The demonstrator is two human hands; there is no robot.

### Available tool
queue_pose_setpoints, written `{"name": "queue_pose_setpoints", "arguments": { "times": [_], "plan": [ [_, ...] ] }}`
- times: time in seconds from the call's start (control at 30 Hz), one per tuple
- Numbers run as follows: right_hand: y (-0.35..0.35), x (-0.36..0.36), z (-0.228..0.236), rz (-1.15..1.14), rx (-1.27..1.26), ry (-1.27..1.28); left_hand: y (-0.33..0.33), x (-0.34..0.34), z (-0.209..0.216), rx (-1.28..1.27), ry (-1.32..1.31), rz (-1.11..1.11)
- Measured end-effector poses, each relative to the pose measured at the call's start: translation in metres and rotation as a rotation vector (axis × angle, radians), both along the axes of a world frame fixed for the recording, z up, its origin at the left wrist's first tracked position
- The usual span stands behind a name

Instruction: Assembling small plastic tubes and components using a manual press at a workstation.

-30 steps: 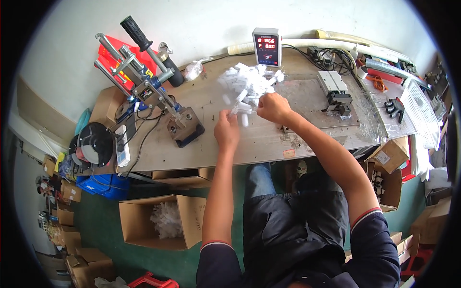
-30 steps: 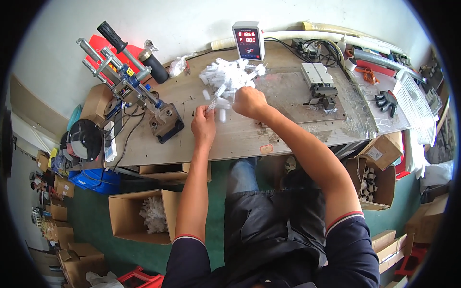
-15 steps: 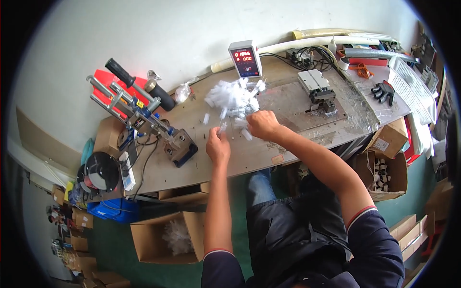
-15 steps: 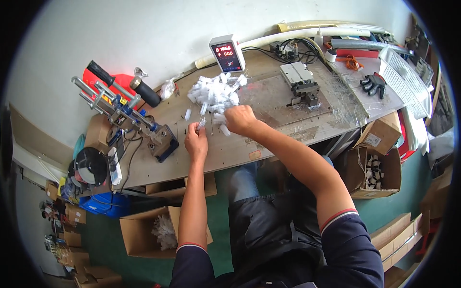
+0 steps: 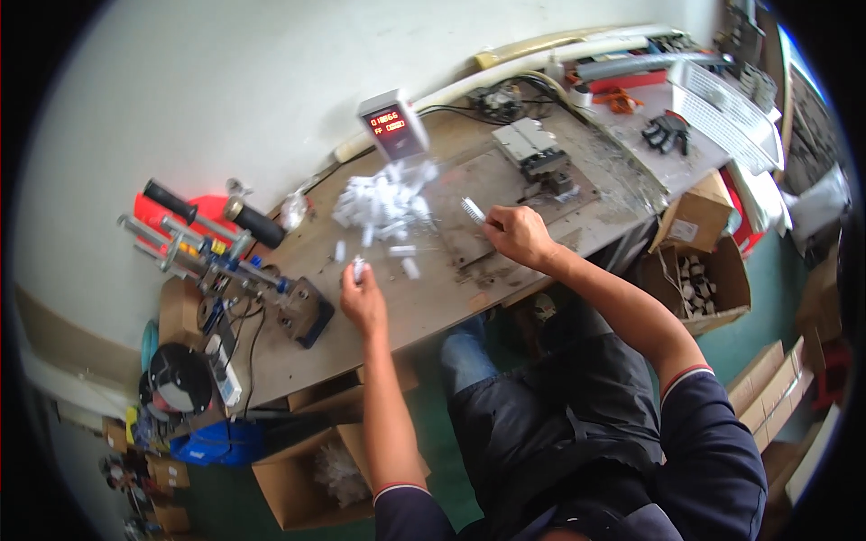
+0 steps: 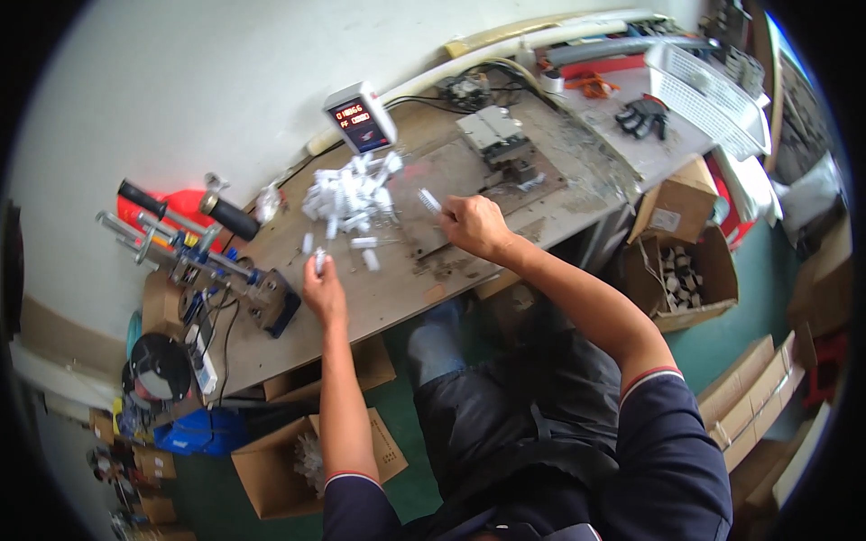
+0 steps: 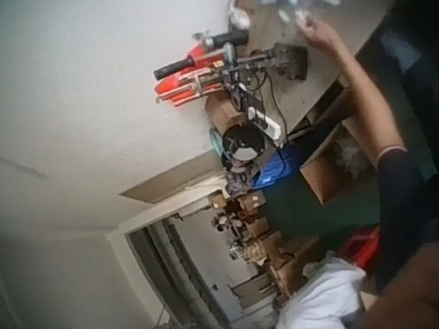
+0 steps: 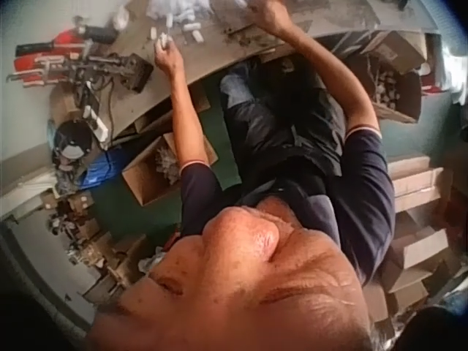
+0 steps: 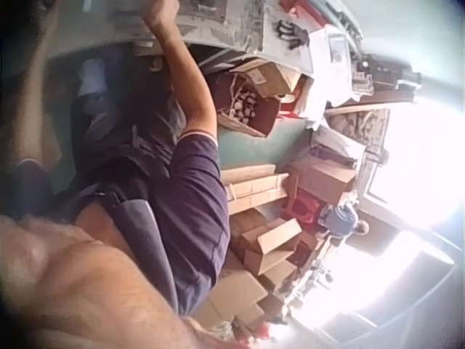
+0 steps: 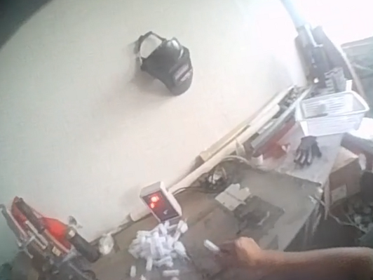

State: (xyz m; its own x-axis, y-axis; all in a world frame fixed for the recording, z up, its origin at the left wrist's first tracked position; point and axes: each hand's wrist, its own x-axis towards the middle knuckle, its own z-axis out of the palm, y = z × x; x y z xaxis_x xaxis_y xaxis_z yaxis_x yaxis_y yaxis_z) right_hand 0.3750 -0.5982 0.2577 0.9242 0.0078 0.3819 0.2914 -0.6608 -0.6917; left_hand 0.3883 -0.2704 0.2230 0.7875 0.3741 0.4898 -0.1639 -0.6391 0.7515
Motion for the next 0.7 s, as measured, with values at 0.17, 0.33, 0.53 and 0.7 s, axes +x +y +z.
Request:
{"name": "queue_pose_setpoints", "arguments": {
  "times": [0.17,0.33,0.53,0.7],
  "plan": [
    [-0.074,-0.029,-0.004,-0.190,-0.038,0.029,-0.020,-0.016,0.020,-0.016,-0.074,-0.104],
    [-0.113,-0.021,-0.012,-0.253,-0.143,-0.003,-0.056,-0.005,0.015,-0.079,-0.152,-0.291],
    [-0.118,-0.014,-0.017,-0.328,-0.148,0.015,-0.173,0.012,0.040,0.081,-0.250,-0.488],
    [-0.100,-0.004,-0.015,-0.347,-0.184,0.004,-0.204,0.038,0.032,0.093,-0.266,-0.546]
  ]
}}
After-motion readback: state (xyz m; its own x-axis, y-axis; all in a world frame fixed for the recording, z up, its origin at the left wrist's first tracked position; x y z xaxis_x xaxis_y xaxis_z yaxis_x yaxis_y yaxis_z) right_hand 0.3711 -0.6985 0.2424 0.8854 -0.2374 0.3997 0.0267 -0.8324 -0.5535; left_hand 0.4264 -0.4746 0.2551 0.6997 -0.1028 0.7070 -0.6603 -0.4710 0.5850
